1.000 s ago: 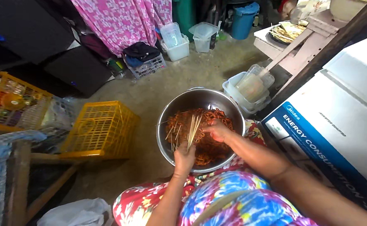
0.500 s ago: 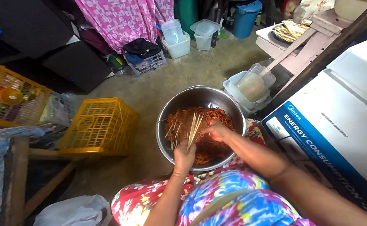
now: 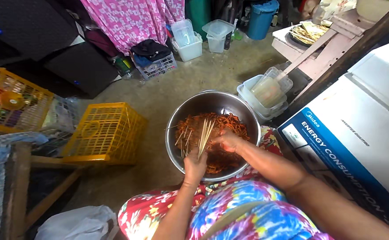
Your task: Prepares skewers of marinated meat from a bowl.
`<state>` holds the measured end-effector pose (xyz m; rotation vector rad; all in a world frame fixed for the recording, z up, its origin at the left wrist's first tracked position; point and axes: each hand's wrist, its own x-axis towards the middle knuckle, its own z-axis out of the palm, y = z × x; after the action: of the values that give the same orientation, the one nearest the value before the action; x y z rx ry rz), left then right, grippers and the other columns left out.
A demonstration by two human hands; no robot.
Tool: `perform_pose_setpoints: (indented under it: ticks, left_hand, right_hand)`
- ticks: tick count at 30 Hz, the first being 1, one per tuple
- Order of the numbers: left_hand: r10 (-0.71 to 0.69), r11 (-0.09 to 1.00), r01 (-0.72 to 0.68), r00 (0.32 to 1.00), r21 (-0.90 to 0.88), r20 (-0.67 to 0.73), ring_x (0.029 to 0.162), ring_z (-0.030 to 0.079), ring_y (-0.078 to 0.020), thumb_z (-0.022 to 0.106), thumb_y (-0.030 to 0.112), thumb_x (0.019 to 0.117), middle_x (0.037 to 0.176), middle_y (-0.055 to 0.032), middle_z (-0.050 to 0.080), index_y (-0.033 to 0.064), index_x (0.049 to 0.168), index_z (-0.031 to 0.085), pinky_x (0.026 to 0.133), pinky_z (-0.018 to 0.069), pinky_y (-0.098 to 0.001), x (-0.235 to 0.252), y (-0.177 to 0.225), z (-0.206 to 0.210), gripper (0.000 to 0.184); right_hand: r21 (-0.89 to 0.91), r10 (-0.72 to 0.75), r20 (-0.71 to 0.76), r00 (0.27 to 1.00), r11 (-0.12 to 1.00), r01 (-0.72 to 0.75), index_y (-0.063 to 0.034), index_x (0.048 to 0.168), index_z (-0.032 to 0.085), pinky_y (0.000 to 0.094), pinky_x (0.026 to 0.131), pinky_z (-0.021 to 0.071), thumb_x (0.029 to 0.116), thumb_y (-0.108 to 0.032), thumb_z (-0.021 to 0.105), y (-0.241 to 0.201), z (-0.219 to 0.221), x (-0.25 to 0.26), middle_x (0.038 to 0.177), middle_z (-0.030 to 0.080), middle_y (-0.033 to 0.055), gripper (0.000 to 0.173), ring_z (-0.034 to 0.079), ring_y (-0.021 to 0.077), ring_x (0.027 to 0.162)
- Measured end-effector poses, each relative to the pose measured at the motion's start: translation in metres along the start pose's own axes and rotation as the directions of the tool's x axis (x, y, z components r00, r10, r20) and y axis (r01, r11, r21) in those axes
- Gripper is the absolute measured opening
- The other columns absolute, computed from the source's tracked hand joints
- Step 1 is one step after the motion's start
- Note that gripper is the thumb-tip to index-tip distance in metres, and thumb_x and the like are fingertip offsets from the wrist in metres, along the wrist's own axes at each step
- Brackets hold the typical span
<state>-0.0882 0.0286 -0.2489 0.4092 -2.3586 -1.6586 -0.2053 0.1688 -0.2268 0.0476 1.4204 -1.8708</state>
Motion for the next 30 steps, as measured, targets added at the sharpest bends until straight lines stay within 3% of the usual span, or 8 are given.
perform_pose_setpoints:
  ticks: [5, 9, 15, 18, 21, 24, 27, 30]
  left_hand:
    - [-0.013, 1.0, 0.013, 1.0, -0.005, -0.006, 0.046, 0.053, -0.0033, 0.056, 0.01, 0.0947, 0.059, 0.0062, 0.056, 0.0028, 0.093, 0.064, 0.048, 0.0496, -0.0231, 0.001, -0.001, 0.0, 0.011]
    - [-0.058, 0.998, 0.058, 0.998, -0.032, -0.008, 0.046, 0.056, -0.0056, 0.054, 0.009, 0.0976, 0.057, 0.005, 0.057, 0.0017, 0.096, 0.064, 0.047, 0.0512, -0.0245, 0.002, 0.0, 0.001, 0.012]
    - [-0.184, 0.979, 0.188, 0.982, 0.081, -0.045, 0.049, 0.058, -0.0114, 0.055, 0.012, 0.1021, 0.063, -0.0009, 0.058, -0.0006, 0.104, 0.063, 0.051, 0.0544, -0.0314, 0.015, 0.016, -0.005, 0.015]
    - [-0.169, 0.945, 0.192, 0.98, 0.265, -0.104, 0.062, 0.066, -0.0186, 0.053, 0.015, 0.1035, 0.075, -0.0098, 0.066, -0.0042, 0.114, 0.063, 0.064, 0.0585, -0.0395, 0.034, 0.032, -0.019, 0.025]
    - [-0.162, 0.859, 0.231, 0.969, 0.457, -0.187, 0.096, 0.068, -0.0372, 0.05, 0.014, 0.1047, 0.102, -0.0256, 0.068, -0.0064, 0.122, 0.062, 0.089, 0.052, -0.0562, 0.047, 0.045, -0.038, 0.029]
    - [-0.083, 0.837, 0.198, 0.967, 0.509, -0.24, 0.107, 0.066, -0.0383, 0.047, 0.012, 0.1056, 0.113, -0.0275, 0.066, -0.0082, 0.121, 0.062, 0.096, 0.0497, -0.0552, 0.041, 0.05, -0.044, 0.03]
    - [-0.038, 0.912, 0.103, 0.985, 0.397, -0.168, 0.076, 0.066, -0.0246, 0.047, 0.012, 0.1045, 0.087, -0.0159, 0.066, -0.0065, 0.12, 0.06, 0.073, 0.0554, -0.0444, 0.024, 0.043, -0.033, 0.028]
    - [-0.121, 0.99, 0.121, 0.993, 0.077, -0.005, 0.056, 0.054, -0.0124, 0.048, 0.012, 0.104, 0.075, -0.004, 0.057, -0.0028, 0.121, 0.058, 0.055, 0.0509, -0.0318, 0.013, 0.025, -0.012, 0.025]
  right_hand:
    - [-0.023, 0.004, 0.038, 0.999, 1.0, -0.003, 0.0043, 0.122, 0.055, 0.0393, 0.08, 0.0626, 0.0903, 0.01, 0.065, 0.002, -0.001, 0.002, 0.106, 0.068, 0.0134, 0.034, 0.071, 0.0212, 0.09]
    - [-0.013, 0.011, 0.03, 1.0, 1.0, -0.01, 0.0043, 0.123, 0.054, 0.0387, 0.078, 0.0623, 0.0996, -0.003, 0.062, -0.006, -0.008, 0.0, 0.104, 0.068, 0.0126, 0.025, 0.07, 0.0204, 0.086]
    - [-0.206, -0.18, -0.351, 0.919, 0.972, 0.111, 0.0068, 0.123, 0.061, 0.0334, 0.075, 0.0583, 0.0999, -0.002, 0.058, -0.012, -0.034, 0.018, 0.101, 0.067, 0.0169, 0.025, 0.067, 0.019, 0.08]
    - [-0.193, -0.215, -0.44, 0.872, 0.971, 0.142, 0.0046, 0.113, 0.064, 0.0342, 0.072, 0.0571, 0.0959, 0.005, 0.058, -0.014, -0.045, 0.019, 0.098, 0.066, 0.0148, 0.018, 0.064, 0.0183, 0.076]
    - [-0.232, -0.266, -0.477, 0.838, 0.957, 0.171, 0.0047, 0.11, 0.065, 0.0338, 0.072, 0.0562, 0.0957, 0.005, 0.058, -0.017, -0.056, 0.018, 0.097, 0.065, 0.0138, 0.016, 0.062, 0.0169, 0.075]
    - [-0.299, -0.278, -0.485, 0.829, 0.944, 0.141, 0.0047, 0.109, 0.066, 0.0353, 0.073, 0.0567, 0.0948, 0.004, 0.059, -0.02, -0.064, 0.02, 0.098, 0.066, 0.0153, 0.016, 0.064, 0.0187, 0.077]
    - [-0.548, -0.217, -0.351, 0.911, 0.837, -0.012, 0.0038, 0.113, 0.067, 0.043, 0.084, 0.0563, 0.0955, -0.004, 0.061, -0.017, -0.064, 0.021, 0.107, 0.067, 0.0199, 0.02, 0.066, 0.0252, 0.09]
    - [-0.816, -0.102, -0.242, 0.965, 0.559, -0.146, 0.0034, 0.112, 0.07, 0.0572, 0.097, 0.0504, 0.0942, -0.012, 0.068, -0.019, -0.054, 0.022, 0.115, 0.068, 0.0247, 0.024, 0.065, 0.0367, 0.109]
